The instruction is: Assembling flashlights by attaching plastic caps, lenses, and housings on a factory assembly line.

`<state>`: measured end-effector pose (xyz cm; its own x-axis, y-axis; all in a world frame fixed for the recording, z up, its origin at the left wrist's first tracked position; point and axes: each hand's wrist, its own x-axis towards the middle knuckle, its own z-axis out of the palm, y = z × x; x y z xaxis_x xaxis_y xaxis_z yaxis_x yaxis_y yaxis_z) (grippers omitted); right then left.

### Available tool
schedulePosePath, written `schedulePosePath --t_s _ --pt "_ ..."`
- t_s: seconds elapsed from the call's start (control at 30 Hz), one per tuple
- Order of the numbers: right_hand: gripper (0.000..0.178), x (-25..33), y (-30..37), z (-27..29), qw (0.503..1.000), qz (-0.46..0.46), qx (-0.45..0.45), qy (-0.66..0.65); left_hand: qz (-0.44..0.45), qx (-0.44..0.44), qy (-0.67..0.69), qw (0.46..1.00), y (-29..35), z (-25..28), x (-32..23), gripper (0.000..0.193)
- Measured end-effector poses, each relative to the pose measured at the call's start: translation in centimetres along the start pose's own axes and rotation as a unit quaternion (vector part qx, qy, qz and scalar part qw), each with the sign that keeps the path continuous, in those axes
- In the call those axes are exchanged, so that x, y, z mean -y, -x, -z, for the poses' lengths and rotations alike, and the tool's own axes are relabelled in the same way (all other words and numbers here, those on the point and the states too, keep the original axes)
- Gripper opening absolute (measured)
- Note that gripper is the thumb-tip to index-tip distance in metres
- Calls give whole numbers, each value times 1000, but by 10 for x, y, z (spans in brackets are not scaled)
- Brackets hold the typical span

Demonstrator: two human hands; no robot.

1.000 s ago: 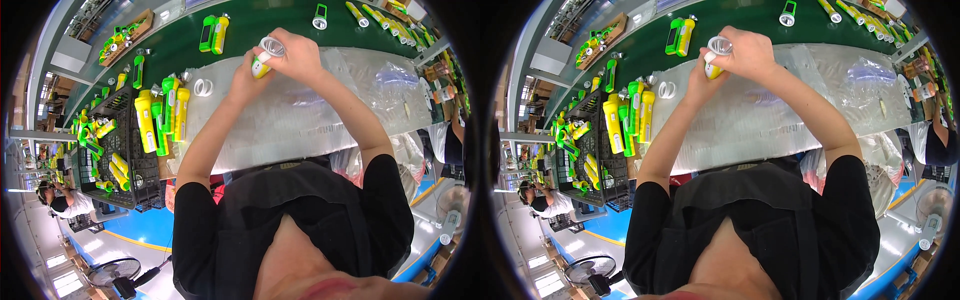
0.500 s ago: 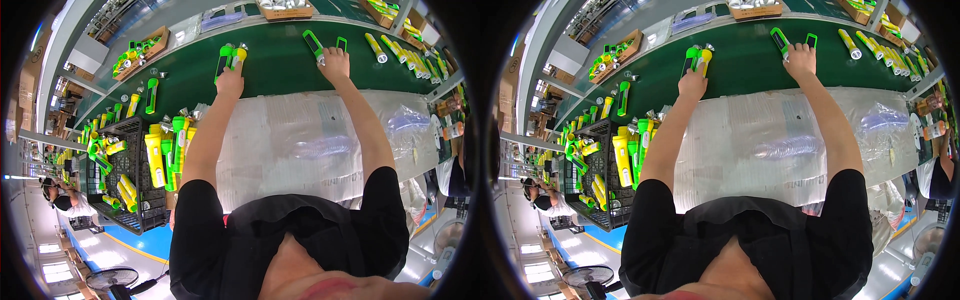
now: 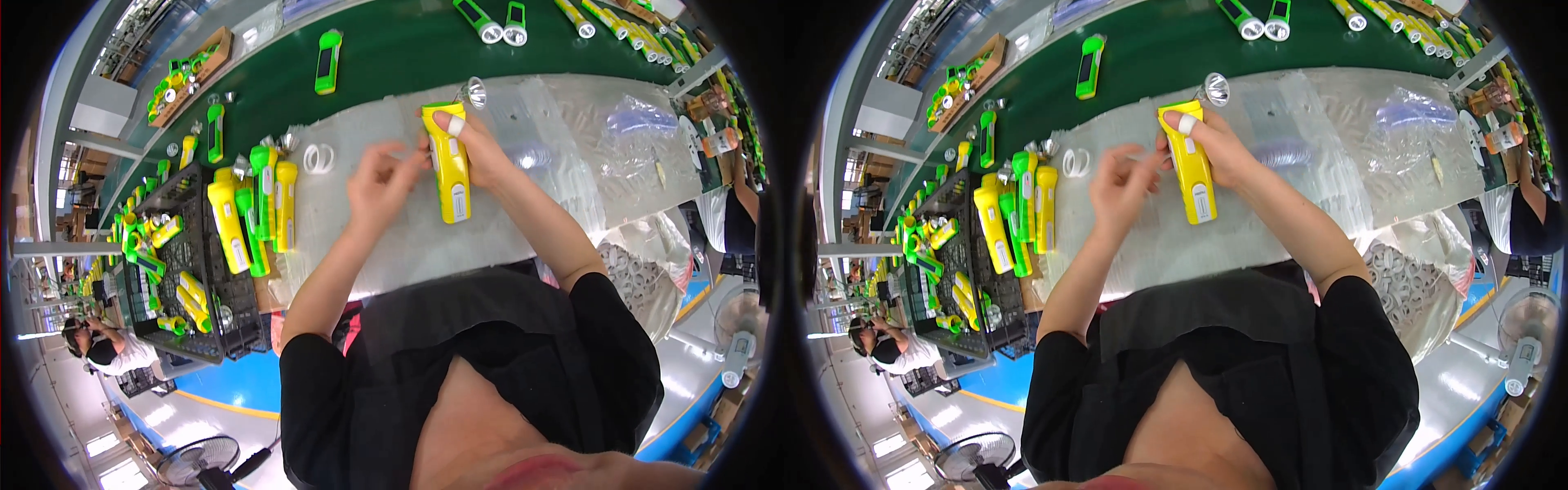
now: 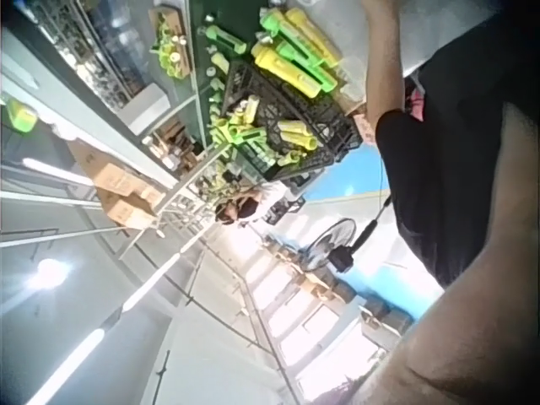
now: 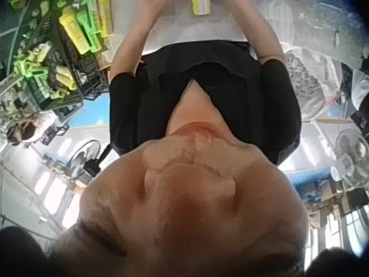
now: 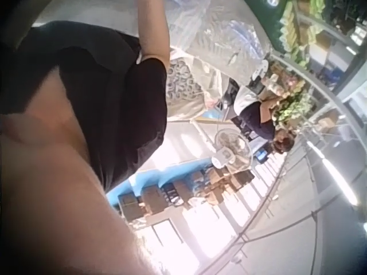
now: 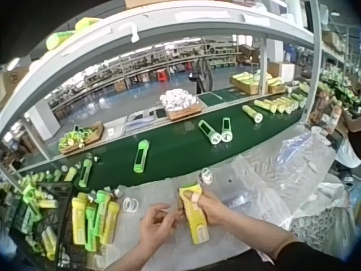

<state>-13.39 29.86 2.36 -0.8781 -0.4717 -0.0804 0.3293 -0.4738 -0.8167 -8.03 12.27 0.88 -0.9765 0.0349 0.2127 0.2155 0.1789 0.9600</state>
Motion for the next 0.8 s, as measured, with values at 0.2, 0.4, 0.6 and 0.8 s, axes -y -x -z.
schedulePosePath --t_s 0.2,0.4,0.6,0.8 --pt "63 -23 59 -29 986 -73 136 71 -16 82 188 979 -8 6 -8 54" --pt "60 -32 86 -39 965 -93 196 145 31 144 173 974 20 14 -20 52" --pt "51 -34 99 -48 978 -51 101 173 -48 48 80 994 60 4 -38 41" --pt "43 -44 101 -49 994 -21 52 93 -145 -13 72 987 65 -11 -27 24"
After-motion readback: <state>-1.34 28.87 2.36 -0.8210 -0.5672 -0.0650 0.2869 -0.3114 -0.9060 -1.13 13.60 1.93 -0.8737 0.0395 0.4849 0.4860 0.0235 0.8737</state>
